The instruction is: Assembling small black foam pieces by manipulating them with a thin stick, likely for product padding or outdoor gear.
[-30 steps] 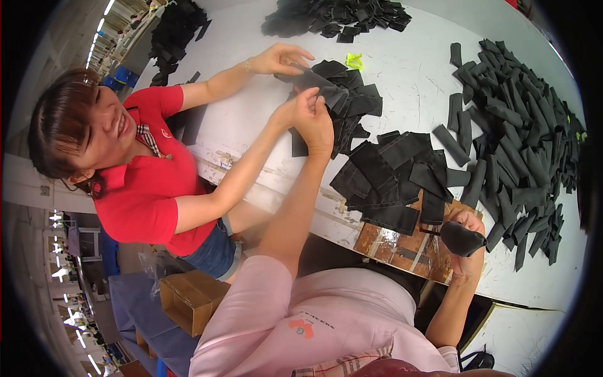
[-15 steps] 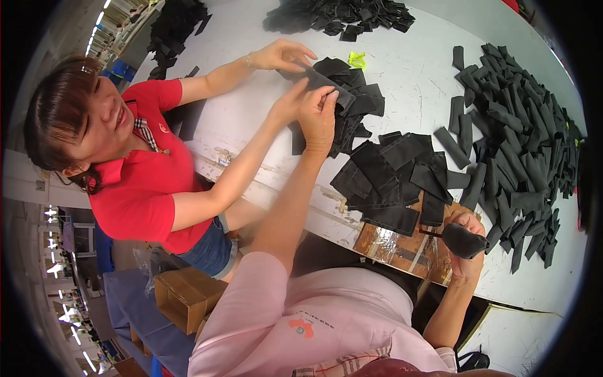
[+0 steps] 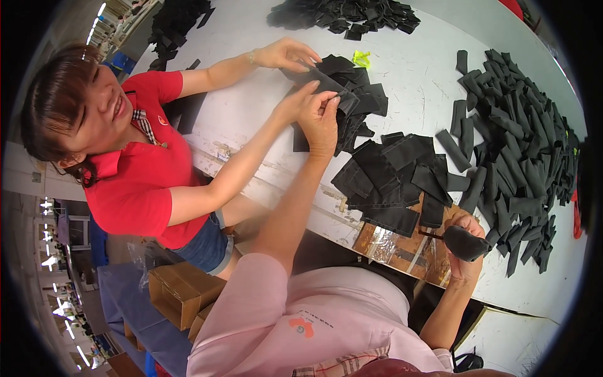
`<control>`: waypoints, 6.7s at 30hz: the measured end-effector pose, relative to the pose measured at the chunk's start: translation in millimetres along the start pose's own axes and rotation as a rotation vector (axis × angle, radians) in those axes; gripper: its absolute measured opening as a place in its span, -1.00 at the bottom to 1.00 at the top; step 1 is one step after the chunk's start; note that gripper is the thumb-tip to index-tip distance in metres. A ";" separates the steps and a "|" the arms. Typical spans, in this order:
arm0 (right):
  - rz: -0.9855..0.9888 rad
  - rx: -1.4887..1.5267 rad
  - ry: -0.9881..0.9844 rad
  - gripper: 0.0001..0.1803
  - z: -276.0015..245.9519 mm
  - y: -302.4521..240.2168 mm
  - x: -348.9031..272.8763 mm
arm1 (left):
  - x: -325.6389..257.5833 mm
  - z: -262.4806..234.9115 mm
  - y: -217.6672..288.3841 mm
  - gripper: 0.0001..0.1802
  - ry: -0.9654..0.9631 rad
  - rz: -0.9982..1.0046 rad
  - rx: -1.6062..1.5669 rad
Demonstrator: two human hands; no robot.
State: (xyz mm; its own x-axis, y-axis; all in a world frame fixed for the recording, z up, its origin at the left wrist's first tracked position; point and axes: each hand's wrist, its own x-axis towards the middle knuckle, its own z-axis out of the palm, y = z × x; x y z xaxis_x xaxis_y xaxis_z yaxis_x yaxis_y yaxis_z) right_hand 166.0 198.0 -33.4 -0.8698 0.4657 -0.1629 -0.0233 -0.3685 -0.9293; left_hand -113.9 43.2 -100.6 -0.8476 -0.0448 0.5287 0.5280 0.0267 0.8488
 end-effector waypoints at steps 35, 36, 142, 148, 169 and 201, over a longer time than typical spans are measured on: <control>-0.082 0.085 0.079 -0.72 7.4 2.6 -5.3 | -105.3 29.1 157.3 -0.85 -0.831 -0.227 -0.580; -0.083 0.083 0.087 -0.72 9.9 2.2 -6.2 | -104.8 28.2 158.4 -0.85 -0.830 -0.226 -0.581; -0.550 -0.905 0.123 -0.68 6.9 -28.0 -39.3 | -104.8 34.3 184.8 -0.74 -0.970 0.008 -0.475; -0.440 -1.130 -0.165 -0.60 8.8 -56.8 -27.5 | -111.3 31.0 188.7 -0.89 -0.859 -0.145 -0.464; -0.327 -1.116 -0.023 -0.68 0.7 -7.9 -25.6 | -110.4 42.1 178.4 -0.94 -1.186 -0.211 -0.353; -0.395 -1.126 0.036 -0.72 8.0 -19.7 -29.0 | -115.6 39.1 204.6 -0.85 -0.811 -0.370 -0.673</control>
State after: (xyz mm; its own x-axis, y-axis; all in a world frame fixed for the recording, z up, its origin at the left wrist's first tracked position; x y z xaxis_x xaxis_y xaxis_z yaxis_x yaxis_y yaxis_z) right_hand 187.7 185.2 -7.8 -0.8847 0.4174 0.2075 0.1747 0.7095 -0.6827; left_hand 90.1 92.9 12.0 -0.6116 0.7338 0.2957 -0.0519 -0.4102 0.9105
